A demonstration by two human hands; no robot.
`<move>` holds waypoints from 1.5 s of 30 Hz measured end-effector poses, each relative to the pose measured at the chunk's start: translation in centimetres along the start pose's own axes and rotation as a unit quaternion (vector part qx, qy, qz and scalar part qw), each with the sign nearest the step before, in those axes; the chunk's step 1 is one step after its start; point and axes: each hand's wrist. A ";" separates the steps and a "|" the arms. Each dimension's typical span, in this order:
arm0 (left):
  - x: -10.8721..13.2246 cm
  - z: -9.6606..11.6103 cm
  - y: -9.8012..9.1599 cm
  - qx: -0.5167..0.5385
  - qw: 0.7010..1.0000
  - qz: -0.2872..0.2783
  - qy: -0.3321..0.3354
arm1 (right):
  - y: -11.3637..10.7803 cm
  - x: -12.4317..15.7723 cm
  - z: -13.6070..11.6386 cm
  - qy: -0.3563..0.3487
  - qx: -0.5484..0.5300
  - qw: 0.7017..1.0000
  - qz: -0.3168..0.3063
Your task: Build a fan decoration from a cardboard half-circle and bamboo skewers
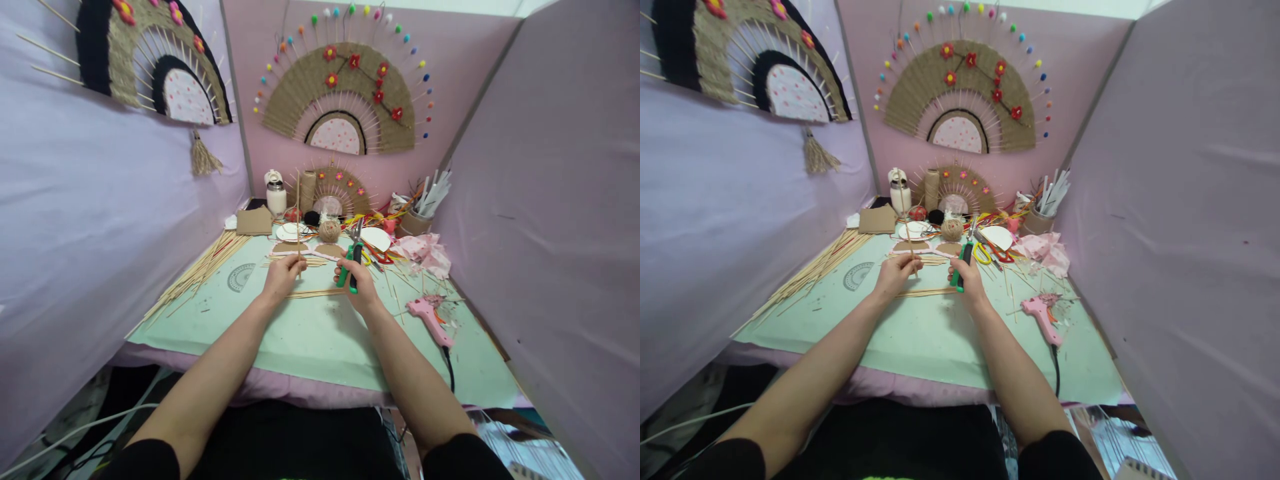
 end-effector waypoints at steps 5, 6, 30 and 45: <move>0.1 0.1 0.1 0.003 1.000 0.000 -0.007 | -0.1 -0.1 0.1 -0.006 0.006 1.000 -0.001; 0.1 0.1 0.1 0.003 1.000 -0.002 -0.010 | -0.1 -0.1 0.2 -0.006 0.008 1.000 -0.001; -7.1 3.9 -4.2 -0.425 0.893 -0.059 0.135 | 0.0 0.8 0.3 -0.040 0.189 0.975 -0.110; -7.7 10.2 -3.1 -0.643 0.728 -0.180 0.158 | -0.4 -0.2 0.8 0.054 0.165 0.983 -0.067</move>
Point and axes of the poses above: each hand's wrist, its own x-axis away from the middle knuckle, its own y-axis out of the palm, z = x × y, and after that the axes turned 4 degrees about z, right-handed
